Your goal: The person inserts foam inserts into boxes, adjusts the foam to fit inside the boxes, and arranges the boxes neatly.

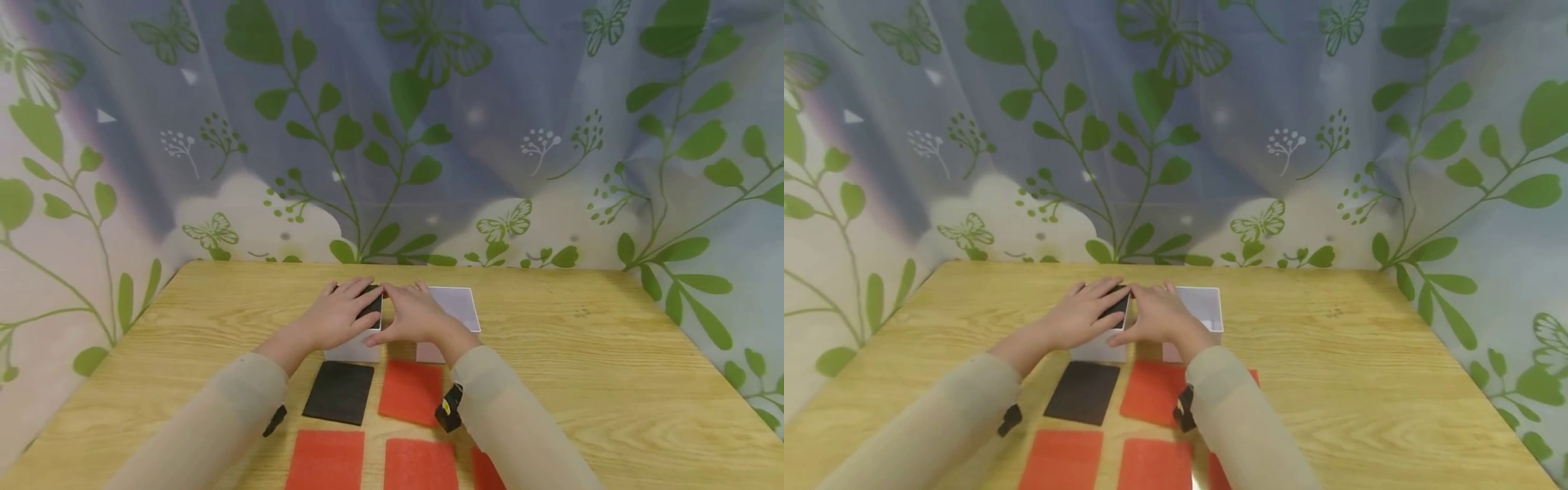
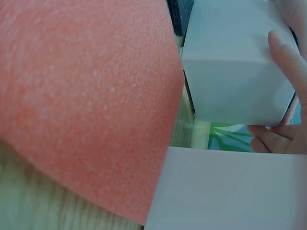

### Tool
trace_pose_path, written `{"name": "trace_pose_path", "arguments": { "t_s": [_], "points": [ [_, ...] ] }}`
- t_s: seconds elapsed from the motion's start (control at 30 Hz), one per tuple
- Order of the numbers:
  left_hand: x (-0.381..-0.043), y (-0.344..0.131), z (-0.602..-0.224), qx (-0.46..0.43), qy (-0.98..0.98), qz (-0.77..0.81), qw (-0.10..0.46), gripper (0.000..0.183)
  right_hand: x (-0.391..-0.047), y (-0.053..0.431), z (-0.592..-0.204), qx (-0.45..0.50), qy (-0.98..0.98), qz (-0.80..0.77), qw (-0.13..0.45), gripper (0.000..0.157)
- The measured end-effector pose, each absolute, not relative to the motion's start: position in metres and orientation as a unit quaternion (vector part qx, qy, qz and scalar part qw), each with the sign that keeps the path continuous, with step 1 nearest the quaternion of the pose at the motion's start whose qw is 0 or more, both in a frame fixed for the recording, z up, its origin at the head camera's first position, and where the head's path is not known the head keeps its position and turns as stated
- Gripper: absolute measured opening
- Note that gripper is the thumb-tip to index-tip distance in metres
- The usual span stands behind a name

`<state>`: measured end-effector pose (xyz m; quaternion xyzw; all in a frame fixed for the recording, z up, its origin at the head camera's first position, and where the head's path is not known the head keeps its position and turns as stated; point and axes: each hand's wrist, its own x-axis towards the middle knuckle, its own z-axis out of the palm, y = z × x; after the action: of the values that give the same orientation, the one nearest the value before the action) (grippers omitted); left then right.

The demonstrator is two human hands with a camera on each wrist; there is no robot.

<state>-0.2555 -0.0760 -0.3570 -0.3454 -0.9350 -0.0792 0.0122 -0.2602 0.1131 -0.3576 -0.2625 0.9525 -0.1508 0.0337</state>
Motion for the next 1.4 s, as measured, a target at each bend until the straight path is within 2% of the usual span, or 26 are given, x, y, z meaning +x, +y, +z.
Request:
{"name": "trace_pose_path", "arguments": {
  "t_s": [0.47, 1.4],
  "points": [
    [-0.2552, -0.0759, -0.3595, -0.328, -0.94, -0.087, 0.028, 0.064, -0.2624, 0.1124, -0.3593, -0.26, 0.953, -0.152, 0.034, 0.108],
    [-0.2548, -0.0767, -0.3573, -0.341, -0.934, -0.106, 0.019, 0.056, -0.2618, 0.1122, -0.3574, -0.253, 0.955, -0.149, 0.046, 0.11]
  ]
}}
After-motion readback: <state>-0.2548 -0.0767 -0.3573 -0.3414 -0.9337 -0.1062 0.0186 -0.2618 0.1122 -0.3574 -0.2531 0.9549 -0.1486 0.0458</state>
